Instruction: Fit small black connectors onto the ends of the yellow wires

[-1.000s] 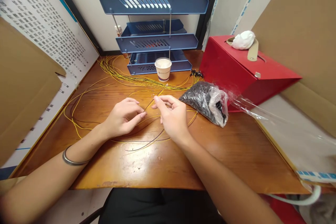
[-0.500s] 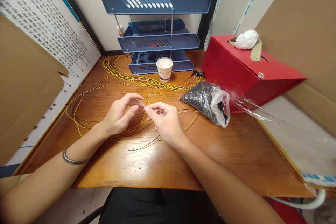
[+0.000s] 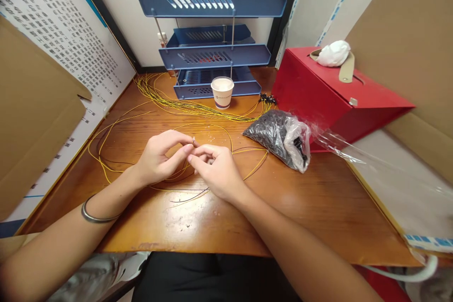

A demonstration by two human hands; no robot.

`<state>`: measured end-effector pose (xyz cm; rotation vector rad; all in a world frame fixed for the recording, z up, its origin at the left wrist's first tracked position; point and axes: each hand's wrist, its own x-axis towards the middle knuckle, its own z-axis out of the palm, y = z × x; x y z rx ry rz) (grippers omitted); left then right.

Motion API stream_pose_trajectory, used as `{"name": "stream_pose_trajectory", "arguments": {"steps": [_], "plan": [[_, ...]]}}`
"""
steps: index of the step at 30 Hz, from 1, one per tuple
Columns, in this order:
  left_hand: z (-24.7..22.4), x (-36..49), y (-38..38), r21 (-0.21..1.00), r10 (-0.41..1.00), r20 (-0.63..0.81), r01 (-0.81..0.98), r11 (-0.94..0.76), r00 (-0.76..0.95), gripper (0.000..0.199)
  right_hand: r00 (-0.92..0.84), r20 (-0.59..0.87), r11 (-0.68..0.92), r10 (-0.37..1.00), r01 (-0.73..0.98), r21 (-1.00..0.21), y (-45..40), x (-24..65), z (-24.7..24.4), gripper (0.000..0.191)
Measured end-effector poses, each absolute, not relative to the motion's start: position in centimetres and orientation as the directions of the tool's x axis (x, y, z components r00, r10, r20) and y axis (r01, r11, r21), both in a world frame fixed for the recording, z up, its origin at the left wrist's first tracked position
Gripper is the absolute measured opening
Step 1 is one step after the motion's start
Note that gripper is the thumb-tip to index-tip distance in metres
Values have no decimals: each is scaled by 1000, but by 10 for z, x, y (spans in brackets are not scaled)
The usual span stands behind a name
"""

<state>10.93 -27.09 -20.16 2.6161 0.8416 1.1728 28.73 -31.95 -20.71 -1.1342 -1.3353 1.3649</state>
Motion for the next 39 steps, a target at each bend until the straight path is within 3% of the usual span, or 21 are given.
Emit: {"name": "stream_pose_trajectory", "arguments": {"steps": [4,13,39], "plan": [[-201,111,-272,317,527,665,439,-841,529,13,-165,-22,-15,986,43,-999,-320,287,-209,20],[-203,111,-270,270,536,684,510,-817,495,19,78,89,87,993,27,-996,-316,293,-206,32],[-207,114,-270,253,480,686,439,-862,547,15,72,175,172,982,49,-984,-315,293,-210,24]]}}
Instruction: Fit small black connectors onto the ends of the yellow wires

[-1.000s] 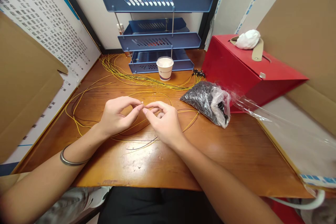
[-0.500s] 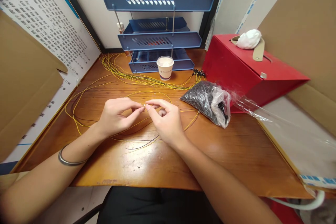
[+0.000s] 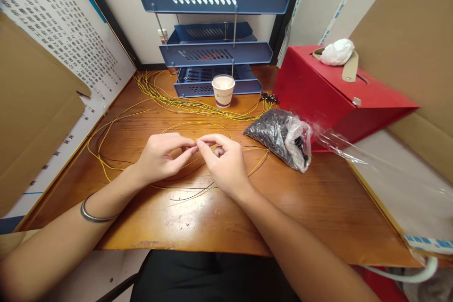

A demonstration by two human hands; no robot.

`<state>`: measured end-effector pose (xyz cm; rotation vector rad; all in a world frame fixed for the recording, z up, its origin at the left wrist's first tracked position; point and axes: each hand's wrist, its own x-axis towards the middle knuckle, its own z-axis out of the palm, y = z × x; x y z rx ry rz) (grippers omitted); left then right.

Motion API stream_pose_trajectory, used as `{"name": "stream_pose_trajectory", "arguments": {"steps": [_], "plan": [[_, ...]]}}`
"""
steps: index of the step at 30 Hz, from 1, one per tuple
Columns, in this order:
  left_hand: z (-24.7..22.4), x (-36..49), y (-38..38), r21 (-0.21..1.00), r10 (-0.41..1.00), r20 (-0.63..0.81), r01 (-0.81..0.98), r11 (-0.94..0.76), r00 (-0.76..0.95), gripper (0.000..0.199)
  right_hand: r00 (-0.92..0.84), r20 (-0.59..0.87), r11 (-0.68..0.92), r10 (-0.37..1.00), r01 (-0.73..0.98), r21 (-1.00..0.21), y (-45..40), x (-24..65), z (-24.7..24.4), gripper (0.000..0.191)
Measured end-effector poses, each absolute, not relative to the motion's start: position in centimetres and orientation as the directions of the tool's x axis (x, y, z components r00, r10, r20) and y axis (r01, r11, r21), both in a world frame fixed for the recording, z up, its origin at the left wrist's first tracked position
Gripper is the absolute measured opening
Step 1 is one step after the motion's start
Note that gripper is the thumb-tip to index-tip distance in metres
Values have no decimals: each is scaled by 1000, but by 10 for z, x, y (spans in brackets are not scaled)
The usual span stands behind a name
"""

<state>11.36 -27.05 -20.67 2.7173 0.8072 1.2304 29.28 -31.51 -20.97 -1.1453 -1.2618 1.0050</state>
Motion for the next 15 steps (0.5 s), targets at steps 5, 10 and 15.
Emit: {"name": "stream_pose_trajectory", "arguments": {"steps": [5,10,15], "plan": [[-207,113,-270,251,482,690,446,-859,539,14,84,155,150,984,65,-986,-315,293,-211,24],[-207,114,-270,247,490,689,462,-851,533,13,85,130,122,988,85,-989,-315,293,-211,25],[-206,115,-270,253,485,704,455,-854,519,11,86,128,120,988,89,-989,-315,293,-212,26]]}}
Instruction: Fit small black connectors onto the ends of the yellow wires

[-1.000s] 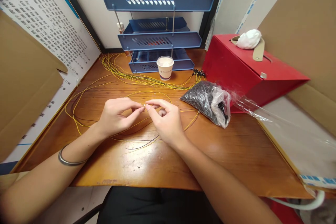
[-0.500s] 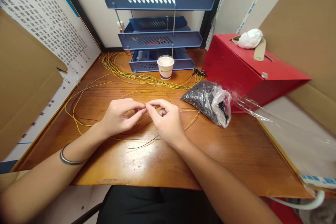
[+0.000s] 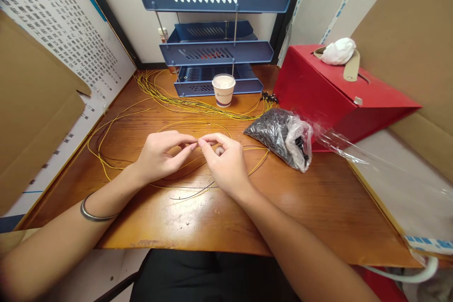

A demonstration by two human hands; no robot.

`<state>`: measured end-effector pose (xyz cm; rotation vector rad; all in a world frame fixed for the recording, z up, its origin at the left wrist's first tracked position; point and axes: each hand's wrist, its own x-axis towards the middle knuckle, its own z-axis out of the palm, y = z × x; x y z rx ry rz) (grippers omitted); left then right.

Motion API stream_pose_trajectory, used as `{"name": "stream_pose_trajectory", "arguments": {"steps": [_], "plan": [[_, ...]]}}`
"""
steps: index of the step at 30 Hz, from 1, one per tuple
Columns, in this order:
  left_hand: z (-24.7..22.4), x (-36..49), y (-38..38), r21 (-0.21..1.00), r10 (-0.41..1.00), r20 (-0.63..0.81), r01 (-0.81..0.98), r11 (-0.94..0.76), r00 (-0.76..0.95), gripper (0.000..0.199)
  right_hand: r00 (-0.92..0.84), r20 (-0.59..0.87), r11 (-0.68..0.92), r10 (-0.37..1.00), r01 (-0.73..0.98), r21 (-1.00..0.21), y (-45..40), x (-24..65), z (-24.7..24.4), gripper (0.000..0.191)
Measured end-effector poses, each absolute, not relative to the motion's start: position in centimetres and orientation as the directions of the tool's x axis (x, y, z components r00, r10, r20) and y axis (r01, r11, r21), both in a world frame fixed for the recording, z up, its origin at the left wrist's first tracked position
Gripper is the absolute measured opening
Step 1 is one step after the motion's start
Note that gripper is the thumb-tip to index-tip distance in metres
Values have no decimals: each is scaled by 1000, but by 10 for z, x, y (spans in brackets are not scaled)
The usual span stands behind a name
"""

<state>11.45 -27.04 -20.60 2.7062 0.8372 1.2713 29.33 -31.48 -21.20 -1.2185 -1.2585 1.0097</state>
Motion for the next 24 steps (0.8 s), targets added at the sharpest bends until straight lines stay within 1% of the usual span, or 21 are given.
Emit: {"name": "stream_pose_trajectory", "arguments": {"steps": [9,16,24], "plan": [[-206,114,-271,256,490,698,458,-851,521,13,76,130,123,989,89,-988,-315,294,-211,26],[-206,114,-270,253,493,700,465,-848,517,14,102,116,106,988,93,-990,-315,294,-211,26],[-205,114,-271,257,495,700,465,-847,516,15,83,110,104,990,75,-992,-315,294,-210,26]]}}
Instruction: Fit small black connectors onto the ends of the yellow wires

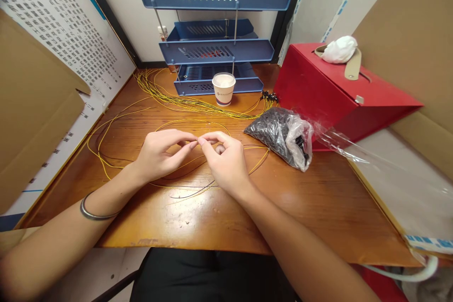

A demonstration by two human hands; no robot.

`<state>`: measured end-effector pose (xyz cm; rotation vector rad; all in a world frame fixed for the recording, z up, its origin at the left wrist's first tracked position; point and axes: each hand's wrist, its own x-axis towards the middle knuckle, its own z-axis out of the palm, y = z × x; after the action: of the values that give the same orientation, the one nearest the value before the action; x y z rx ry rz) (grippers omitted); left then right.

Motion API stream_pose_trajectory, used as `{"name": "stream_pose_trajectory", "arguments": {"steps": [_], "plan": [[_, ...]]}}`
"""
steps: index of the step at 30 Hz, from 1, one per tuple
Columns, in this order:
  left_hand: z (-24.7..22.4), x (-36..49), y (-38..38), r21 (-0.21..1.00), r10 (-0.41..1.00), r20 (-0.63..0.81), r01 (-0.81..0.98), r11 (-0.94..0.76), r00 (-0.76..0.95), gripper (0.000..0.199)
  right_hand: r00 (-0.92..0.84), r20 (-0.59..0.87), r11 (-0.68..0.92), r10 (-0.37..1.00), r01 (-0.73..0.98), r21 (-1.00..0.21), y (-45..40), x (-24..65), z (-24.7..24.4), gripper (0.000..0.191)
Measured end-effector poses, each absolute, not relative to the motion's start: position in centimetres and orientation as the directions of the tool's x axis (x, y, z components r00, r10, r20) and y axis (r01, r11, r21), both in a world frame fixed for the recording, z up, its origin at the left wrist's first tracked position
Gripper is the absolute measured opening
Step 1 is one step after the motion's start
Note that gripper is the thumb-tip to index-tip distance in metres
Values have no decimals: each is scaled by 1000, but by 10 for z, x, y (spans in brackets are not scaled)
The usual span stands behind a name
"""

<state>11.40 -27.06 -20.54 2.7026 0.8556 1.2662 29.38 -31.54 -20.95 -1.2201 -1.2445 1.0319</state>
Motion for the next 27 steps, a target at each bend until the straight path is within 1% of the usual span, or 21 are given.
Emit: {"name": "stream_pose_trajectory", "arguments": {"steps": [13,21,27], "plan": [[-204,115,-272,273,498,705,455,-848,505,12,69,138,135,988,40,-990,-315,293,-209,27],[-203,116,-273,265,483,712,442,-857,509,13,92,126,122,988,41,-992,-316,293,-209,28],[-204,115,-272,274,508,695,466,-841,509,14,64,133,131,989,28,-991,-315,292,-212,28]]}}
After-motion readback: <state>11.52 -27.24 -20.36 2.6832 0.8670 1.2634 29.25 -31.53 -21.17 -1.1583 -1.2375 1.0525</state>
